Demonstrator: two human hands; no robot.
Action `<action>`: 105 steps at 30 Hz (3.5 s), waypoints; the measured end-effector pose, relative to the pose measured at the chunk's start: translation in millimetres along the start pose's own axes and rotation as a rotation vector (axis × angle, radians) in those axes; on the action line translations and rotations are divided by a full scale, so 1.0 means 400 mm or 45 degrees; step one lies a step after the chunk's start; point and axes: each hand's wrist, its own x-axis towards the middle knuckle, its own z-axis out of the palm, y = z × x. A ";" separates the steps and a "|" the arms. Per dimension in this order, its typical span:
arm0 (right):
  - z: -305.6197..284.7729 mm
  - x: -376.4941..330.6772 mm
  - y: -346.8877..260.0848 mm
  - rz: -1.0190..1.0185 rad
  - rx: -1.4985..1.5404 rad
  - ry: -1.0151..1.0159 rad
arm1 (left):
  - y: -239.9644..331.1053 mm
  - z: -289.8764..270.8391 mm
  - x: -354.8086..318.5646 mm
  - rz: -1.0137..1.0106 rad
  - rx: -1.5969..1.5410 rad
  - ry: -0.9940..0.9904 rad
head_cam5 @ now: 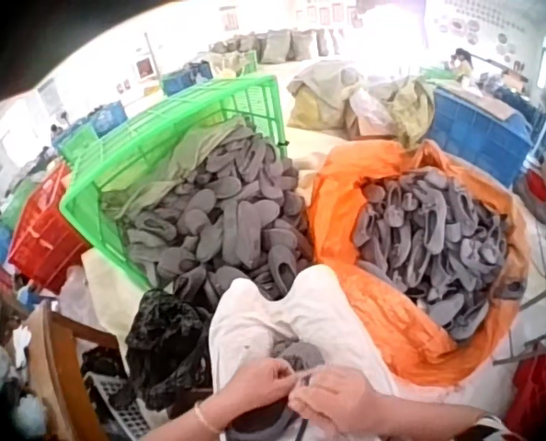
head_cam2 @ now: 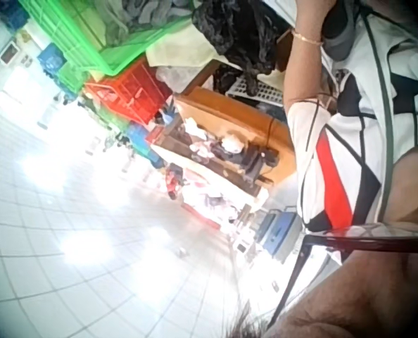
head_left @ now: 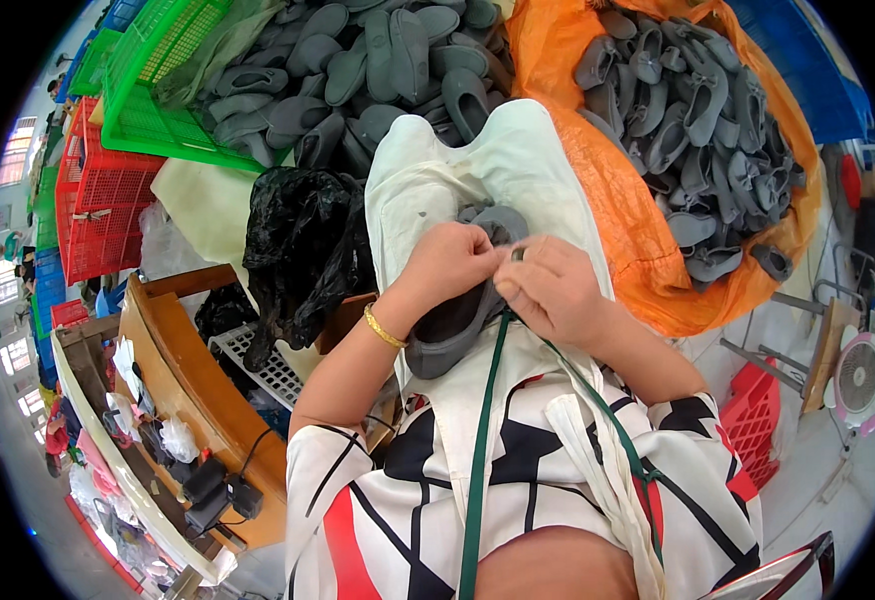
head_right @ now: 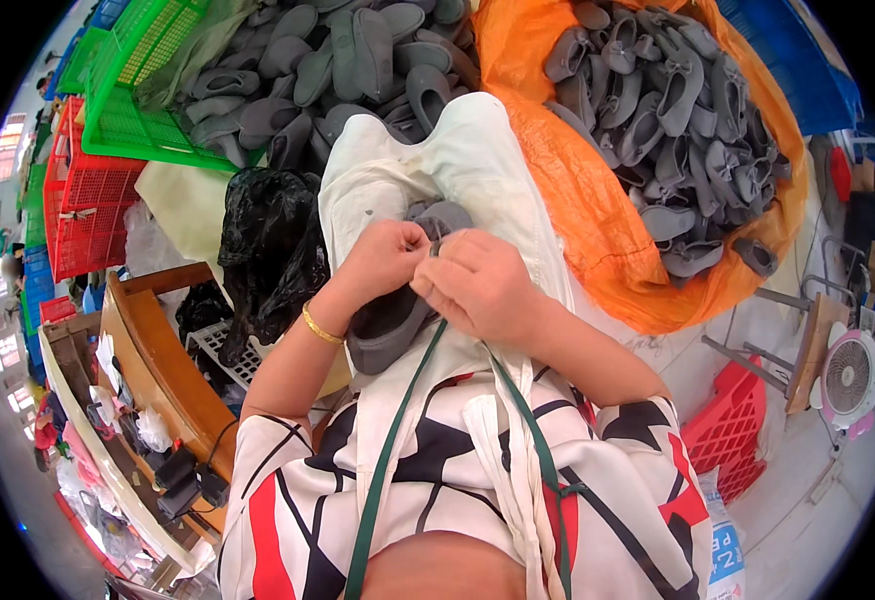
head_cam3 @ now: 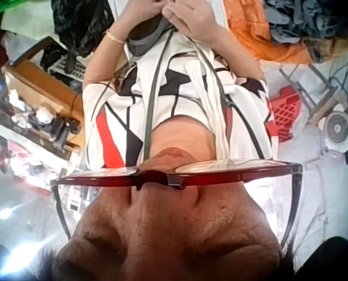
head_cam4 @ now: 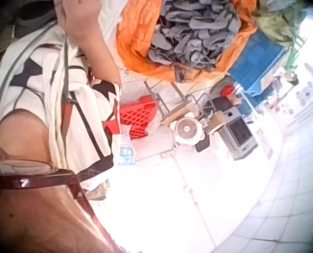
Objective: The person sits in a workshop and sews grey fabric slippers by hand using a needle and thread. They pull the thread through the slipper opening, tie knots, and handle a black plastic bag containing additional materials. The person works on multiple slippers sequentially, placing finished items aside.
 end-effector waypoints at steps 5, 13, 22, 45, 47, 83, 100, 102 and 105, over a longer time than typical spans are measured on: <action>-0.093 -0.085 0.014 0.553 0.199 -0.423 | -0.044 -0.029 -0.011 -0.304 -0.781 -0.077; -0.111 -0.085 0.068 1.177 0.541 -0.519 | -0.076 -0.004 -0.025 -0.383 -1.592 -0.087; 0.060 -0.009 0.108 0.508 -0.268 -0.354 | -0.049 -0.036 -0.063 -0.212 -0.700 0.031; -0.148 -0.316 0.258 1.622 1.820 0.817 | -0.139 -0.002 -0.041 -0.258 -1.545 -0.054; -0.178 -0.347 0.271 1.602 1.843 0.967 | -0.151 -0.004 -0.040 -0.231 -1.534 -0.064; -0.347 -0.020 -0.110 -0.213 2.242 -0.598 | 0.059 0.023 -0.011 0.065 0.423 0.074; -0.016 -0.073 0.071 0.585 0.081 -0.381 | -0.038 -0.011 -0.058 -0.052 -0.267 0.185; 0.031 -0.041 0.089 0.474 -0.146 -0.361 | -0.022 -0.005 -0.071 0.087 -0.032 0.247; 0.053 -0.012 0.109 0.357 -0.368 -0.446 | 0.000 -0.012 -0.080 0.100 -0.095 0.187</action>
